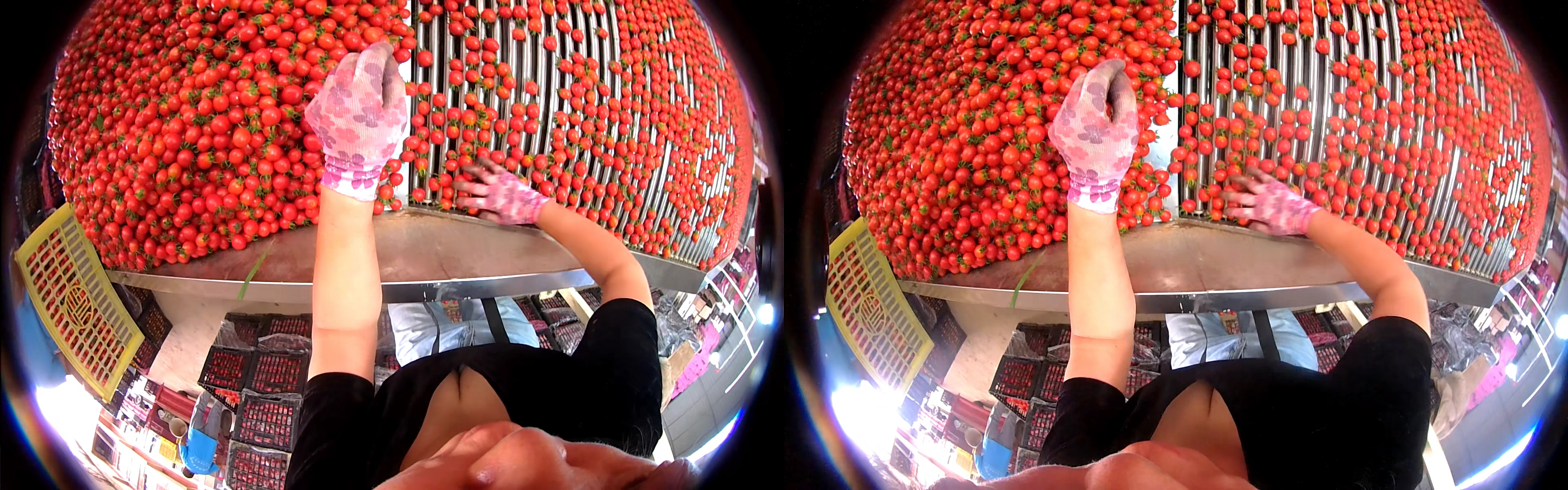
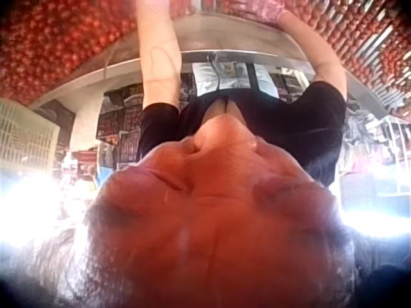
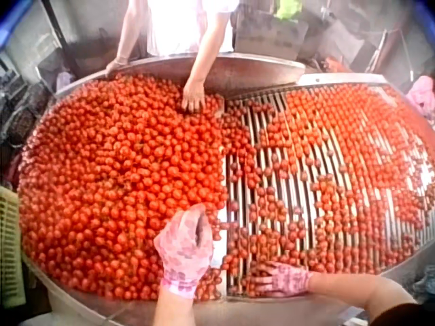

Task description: The person sorts tomatoes on a moving conveyor belt by hand, picking up individual tomatoes and moving them while wearing gloves.

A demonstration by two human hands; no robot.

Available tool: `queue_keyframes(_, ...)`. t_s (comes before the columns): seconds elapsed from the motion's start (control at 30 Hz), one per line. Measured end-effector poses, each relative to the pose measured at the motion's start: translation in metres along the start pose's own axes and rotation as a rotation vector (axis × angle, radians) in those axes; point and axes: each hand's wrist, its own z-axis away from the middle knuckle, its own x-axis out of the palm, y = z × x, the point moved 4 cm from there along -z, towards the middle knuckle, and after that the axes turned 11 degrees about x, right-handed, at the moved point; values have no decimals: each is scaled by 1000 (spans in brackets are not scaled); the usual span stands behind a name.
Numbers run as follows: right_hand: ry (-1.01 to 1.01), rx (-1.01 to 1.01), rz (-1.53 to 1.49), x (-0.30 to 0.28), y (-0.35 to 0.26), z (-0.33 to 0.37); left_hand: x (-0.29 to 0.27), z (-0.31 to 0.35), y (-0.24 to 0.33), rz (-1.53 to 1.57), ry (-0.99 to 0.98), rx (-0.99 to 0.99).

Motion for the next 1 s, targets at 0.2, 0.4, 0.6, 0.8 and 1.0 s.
queue_keyframes(0.2, 204, 281, 195, -33, 89, -47, -1, 0, 0, -1, -10, -6)
queue_keyframes(0.4, 733, 774, -645, -62, 79, -67, 3, -3, 4, 7, -83, 38)
queue_keyframes(0.6, 520, 128, -2881, -79, -15, -119, 28, 8, 34, 382, -591, 107)
queue_keyframes(0.8, 907, 273, -2817, -54, 19, -87, 40, 11, 47, 344, -509, 225)
queue_keyframes(1.0, 992, 788, -1466, -87, 32, -31, 68, 43, 3, 242, -530, 40)
